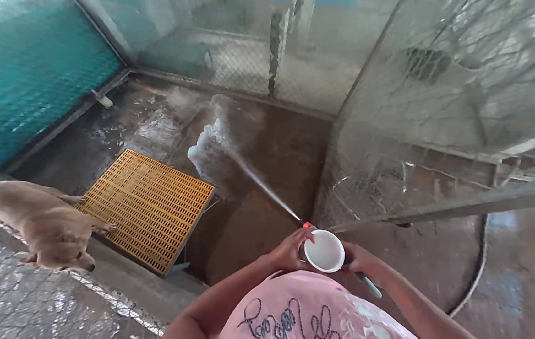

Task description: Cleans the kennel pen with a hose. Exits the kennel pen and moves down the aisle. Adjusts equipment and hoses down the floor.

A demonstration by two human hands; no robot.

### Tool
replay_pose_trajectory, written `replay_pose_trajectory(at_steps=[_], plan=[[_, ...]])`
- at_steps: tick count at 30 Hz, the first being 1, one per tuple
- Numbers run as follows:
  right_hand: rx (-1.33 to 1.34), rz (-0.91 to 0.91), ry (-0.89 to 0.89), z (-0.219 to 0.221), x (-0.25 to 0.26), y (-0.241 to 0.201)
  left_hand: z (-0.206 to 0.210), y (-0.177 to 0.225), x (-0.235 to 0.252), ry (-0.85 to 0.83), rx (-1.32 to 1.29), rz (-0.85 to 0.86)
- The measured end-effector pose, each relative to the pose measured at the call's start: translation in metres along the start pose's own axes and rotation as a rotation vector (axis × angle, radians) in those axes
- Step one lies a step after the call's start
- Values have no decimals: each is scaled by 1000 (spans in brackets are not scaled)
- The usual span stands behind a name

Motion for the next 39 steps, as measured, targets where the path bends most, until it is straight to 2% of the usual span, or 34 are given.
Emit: replay_pose_trajectory(at_steps=[4, 6, 8, 11, 13, 16, 20, 22, 24, 26, 28, 29, 31, 33, 36, 39], plan=[[-50, 27, 168, -20, 23, -9, 15, 5, 25, -187, 22, 97], [-209, -21, 134, -23, 44, -24, 33, 11, 47, -300, 16, 166], [-341, 31, 111, -11, 53, -47, 55, 23, 66, -441, -49, 180], [-238, 168, 25, 14, 56, -66, 80, 43, 77, -651, -135, 103], [-229, 160, 12, 22, 56, -68, 86, 45, 77, -678, -177, 53], [-222, 154, 45, 24, 56, -63, 84, 42, 70, -629, -298, -130], [-221, 164, 97, 22, 59, -61, 74, 38, 72, -683, -237, -44], [-254, 109, 127, 20, 59, -64, 66, 40, 71, -563, -407, -74], [-318, -23, 146, 15, 57, -65, 48, 35, 60, -292, -569, -218], [-252, -120, 147, 10, 58, -58, 22, 19, 39, 174, -540, -454], [-219, -90, 183, 11, 57, -54, -7, -7, 21, 645, -470, -816], [-231, -58, 188, 13, 56, -54, -18, -25, 13, 796, -508, -962], [-271, -12, 185, 17, 58, -54, -27, -51, 7, 897, -635, -1089], [-314, 1, 189, 22, 57, -56, -24, -70, 16, 902, -652, -1102], [-383, -27, 178, 27, 53, -59, -19, -100, 21, 1022, -555, -1127], [-465, -33, 134, 31, 54, -51, -19, -111, 15, 1037, -542, -1106]])
Point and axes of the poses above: each hand's wrist, its own x-axis towards the middle knuckle, its own z-axis out of the palm, y = z × x, the point moved 3 cm from there along x, towards the middle knuckle, and after that the axes turned 12 degrees about z, right-handed, at the moved point
